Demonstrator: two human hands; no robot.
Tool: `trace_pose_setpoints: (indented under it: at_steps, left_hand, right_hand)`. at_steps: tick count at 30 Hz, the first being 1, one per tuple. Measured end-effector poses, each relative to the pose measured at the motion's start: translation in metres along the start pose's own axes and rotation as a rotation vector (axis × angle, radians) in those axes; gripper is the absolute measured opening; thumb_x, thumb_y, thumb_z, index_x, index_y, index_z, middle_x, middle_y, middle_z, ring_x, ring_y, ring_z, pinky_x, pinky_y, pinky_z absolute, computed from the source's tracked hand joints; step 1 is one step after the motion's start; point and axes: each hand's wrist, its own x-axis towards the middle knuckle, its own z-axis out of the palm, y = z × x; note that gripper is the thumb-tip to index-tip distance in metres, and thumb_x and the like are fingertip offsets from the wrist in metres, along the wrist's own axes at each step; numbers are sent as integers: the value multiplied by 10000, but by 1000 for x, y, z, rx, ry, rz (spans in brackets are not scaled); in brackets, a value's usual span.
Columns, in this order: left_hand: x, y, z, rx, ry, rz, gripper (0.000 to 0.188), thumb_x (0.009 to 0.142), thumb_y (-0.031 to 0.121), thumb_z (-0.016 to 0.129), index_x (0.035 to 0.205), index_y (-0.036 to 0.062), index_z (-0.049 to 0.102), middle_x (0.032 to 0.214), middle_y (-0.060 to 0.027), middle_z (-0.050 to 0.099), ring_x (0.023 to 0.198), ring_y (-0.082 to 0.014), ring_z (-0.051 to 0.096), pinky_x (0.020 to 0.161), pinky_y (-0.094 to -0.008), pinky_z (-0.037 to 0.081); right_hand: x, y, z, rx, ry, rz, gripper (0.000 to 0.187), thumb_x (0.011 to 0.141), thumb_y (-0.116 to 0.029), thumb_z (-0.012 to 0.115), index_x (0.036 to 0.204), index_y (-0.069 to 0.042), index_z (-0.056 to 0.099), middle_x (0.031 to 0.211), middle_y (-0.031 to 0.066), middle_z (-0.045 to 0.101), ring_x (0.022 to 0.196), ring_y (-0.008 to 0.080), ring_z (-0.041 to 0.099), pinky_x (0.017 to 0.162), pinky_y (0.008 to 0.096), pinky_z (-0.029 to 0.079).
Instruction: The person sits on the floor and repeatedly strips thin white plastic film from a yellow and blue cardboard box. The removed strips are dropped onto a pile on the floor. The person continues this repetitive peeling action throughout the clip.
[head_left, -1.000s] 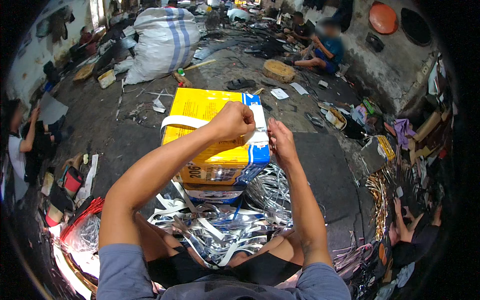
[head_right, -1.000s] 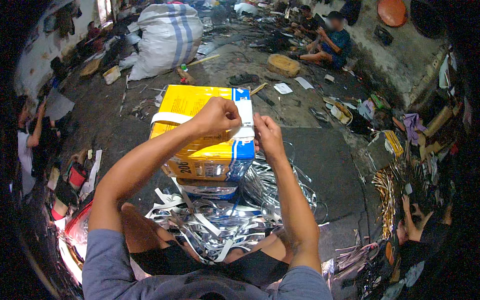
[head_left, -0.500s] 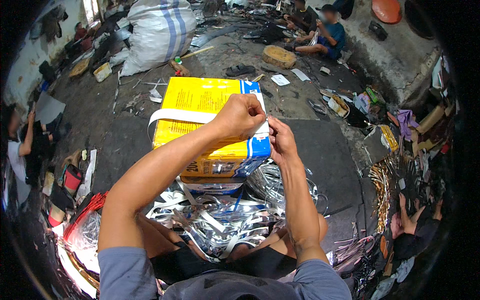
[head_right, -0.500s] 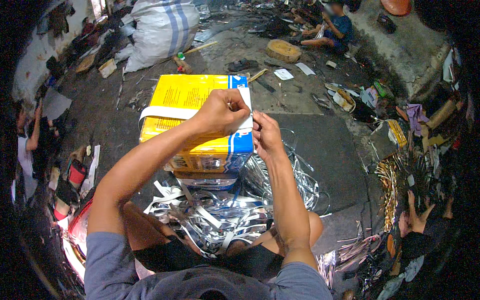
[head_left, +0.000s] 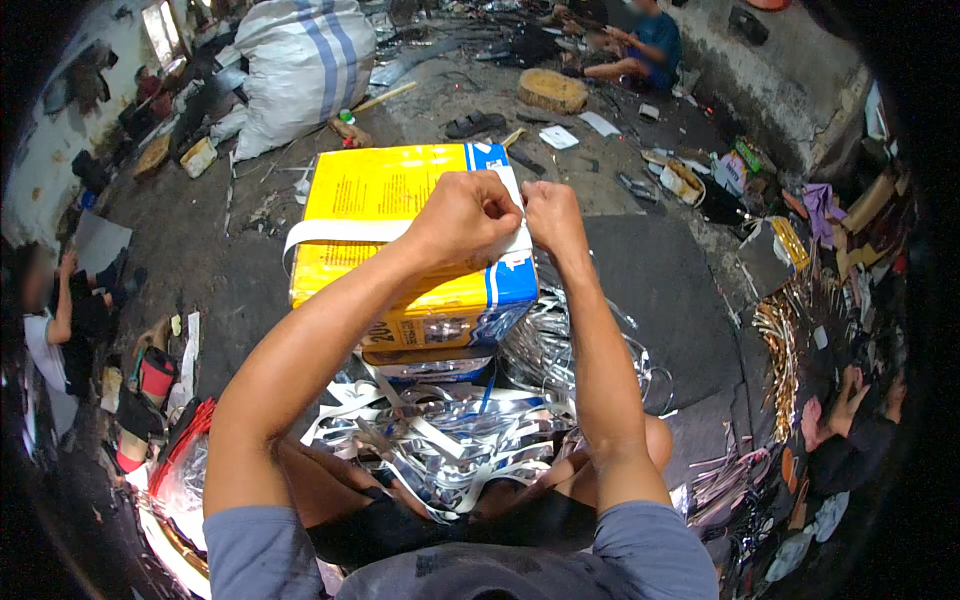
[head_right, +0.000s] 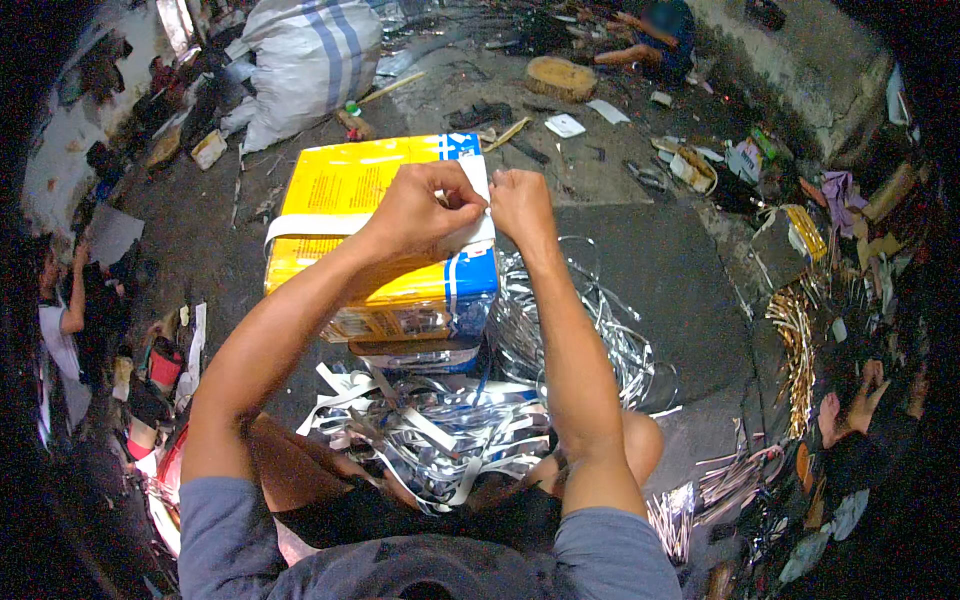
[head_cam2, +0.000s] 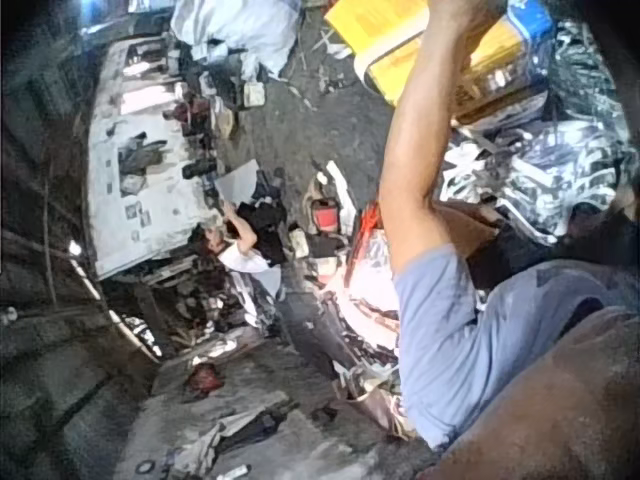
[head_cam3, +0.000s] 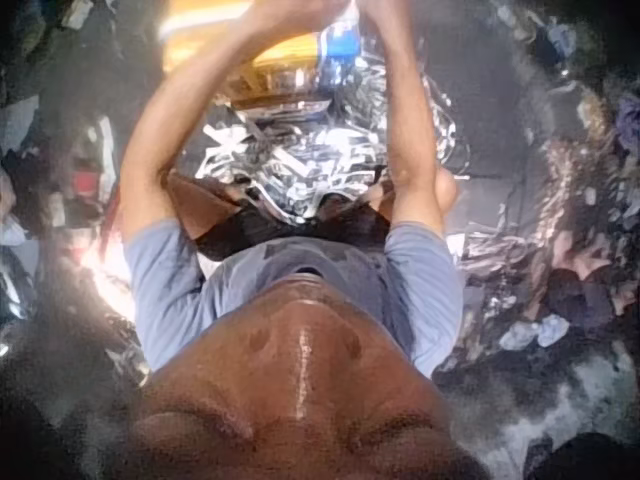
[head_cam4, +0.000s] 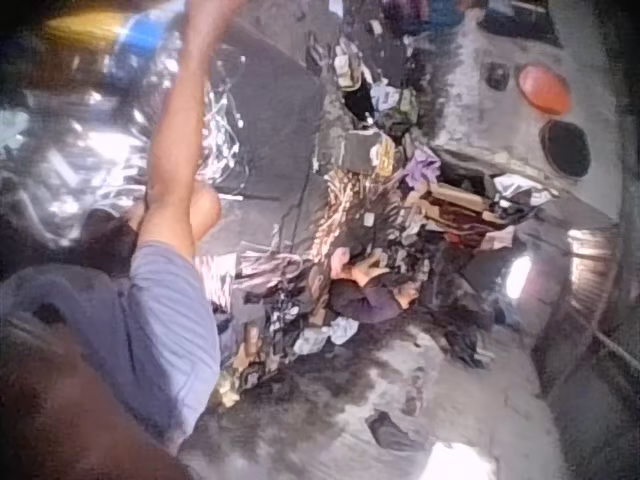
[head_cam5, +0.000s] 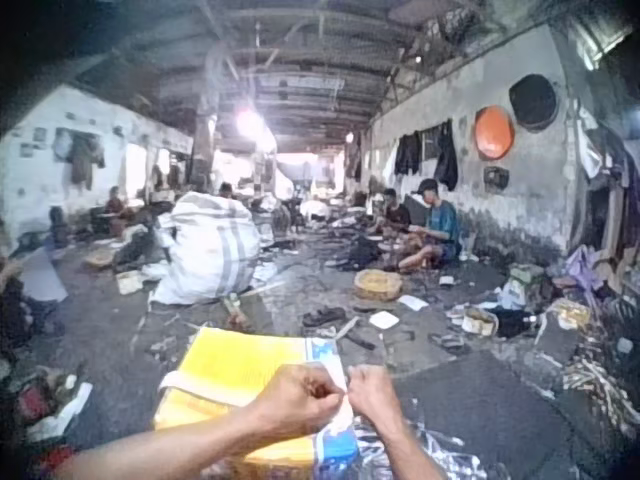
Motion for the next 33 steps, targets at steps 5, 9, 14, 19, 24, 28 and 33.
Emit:
trace_pose_setpoints:
  at_steps: [5, 9, 14, 19, 24, 28, 33]
  left_hand:
    - [2, 4, -1, 48, -22, 10, 116, 785, 99, 778, 834, -6, 778, 790, -131, 731, 703, -192, 711, 669, -313, 567]
    - [1, 8, -1, 35, -36, -33, 82, 818, 73, 771, 858, 2, 780, 814, -91, 726, 725, -143, 671, 676, -288, 543]
    - [-1, 7, -2, 69, -50, -33, 66, 846, 64, 767, 883, 15, 791, 850, -68, 730, 751, -118, 661, 688, -267, 539]
    - [-1, 6, -2, 84, -68, -25, 76, 863, 67, 768, 912, 16, 796, 883, -61, 745, 795, -116, 691, 709, -263, 578]
    - [0, 8, -1, 59, -46, -15, 86, 829, 80, 778, 870, 5, 782, 839, -80, 739, 730, -135, 689, 680, -285, 567]
    - [0, 9, -3, 83, -92, -90, 69, 863, 62, 768, 907, 13, 789, 905, -49, 749, 818, -114, 698, 746, -266, 587]
    - [1, 7, -2, 62, -83, -65, 69, 850, 70, 777, 884, 11, 784, 870, -53, 748, 788, -118, 698, 729, -271, 581]
  right_hand:
    - [-15, 42, 29, 135, 35, 71, 256, 920, -168, 603, 807, 47, 685, 808, 267, 681, 813, 450, 683, 720, 504, 530]
    - [-34, 75, 55, 136, 75, 16, 232, 908, -147, 601, 785, 37, 668, 820, 270, 673, 796, 451, 676, 709, 516, 523]
    - [-54, 111, 79, 158, 96, 105, 268, 920, -156, 566, 802, 63, 667, 842, 286, 677, 825, 455, 680, 747, 510, 522]
    - [-70, 144, 96, 76, 65, 212, 312, 965, -213, 611, 890, 76, 701, 808, 236, 705, 734, 311, 670, 733, 437, 499]
    - [-84, 177, 112, 121, 48, 392, 212, 871, -157, 643, 886, 42, 715, 856, 264, 699, 828, 400, 691, 766, 449, 505]
    - [-96, 197, 122, 4, 59, 440, 239, 869, -158, 590, 861, 38, 727, 910, 290, 700, 915, 453, 689, 824, 498, 522]
    - [-121, 221, 126, -117, -31, 517, 302, 867, -174, 538, 892, 44, 746, 1012, 311, 701, 1000, 473, 684, 902, 531, 532]
